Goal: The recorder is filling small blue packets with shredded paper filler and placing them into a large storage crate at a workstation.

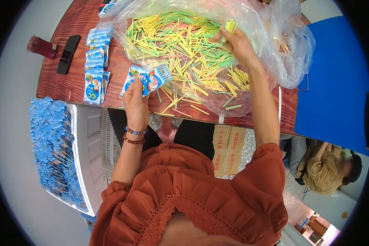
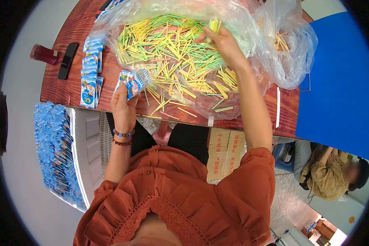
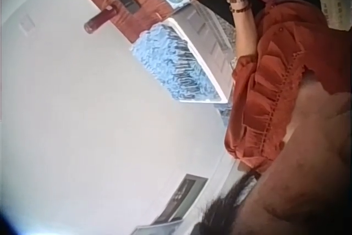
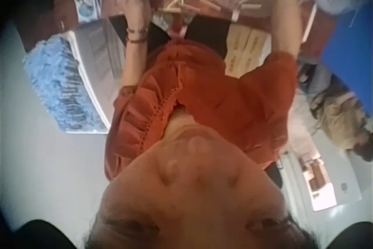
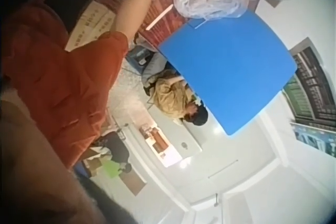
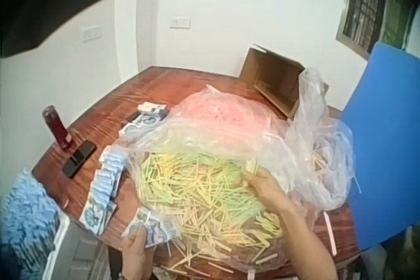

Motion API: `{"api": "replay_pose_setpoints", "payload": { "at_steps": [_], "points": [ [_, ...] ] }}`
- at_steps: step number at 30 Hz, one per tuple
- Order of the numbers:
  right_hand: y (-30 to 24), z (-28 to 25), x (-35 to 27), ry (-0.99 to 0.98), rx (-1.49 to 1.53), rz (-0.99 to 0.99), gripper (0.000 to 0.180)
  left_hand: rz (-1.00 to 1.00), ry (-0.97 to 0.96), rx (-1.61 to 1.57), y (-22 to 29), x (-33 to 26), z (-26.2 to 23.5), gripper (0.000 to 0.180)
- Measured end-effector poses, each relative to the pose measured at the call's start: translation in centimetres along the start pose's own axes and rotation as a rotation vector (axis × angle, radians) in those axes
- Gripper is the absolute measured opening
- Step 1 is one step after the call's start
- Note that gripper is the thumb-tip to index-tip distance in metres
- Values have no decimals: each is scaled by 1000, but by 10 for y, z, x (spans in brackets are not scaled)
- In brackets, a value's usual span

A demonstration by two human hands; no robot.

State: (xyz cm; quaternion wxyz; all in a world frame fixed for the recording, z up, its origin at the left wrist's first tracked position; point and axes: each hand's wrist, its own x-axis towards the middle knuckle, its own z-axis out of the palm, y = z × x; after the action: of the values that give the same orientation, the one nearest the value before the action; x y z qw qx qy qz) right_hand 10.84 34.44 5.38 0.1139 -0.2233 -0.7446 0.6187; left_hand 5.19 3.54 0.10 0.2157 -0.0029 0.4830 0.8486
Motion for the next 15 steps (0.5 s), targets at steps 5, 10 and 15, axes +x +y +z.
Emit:
{"api": "replay_pose_setpoints", "payload": {
  "at_steps": [5, 10, 15],
  "points": [
    [-13, 63, -27, -129, 375, -147, 39, 36, -104, -39, -14, 8, -14, 26],
    [-34, 124, -63, -10, 593, -370, 28, 86, -57, -66, -16, 10, -5, 30],
    [-38, 155, -77, 71, 563, -439, 24, 140, 36, -57, -8, 4, 9, 28]
  ]
}}
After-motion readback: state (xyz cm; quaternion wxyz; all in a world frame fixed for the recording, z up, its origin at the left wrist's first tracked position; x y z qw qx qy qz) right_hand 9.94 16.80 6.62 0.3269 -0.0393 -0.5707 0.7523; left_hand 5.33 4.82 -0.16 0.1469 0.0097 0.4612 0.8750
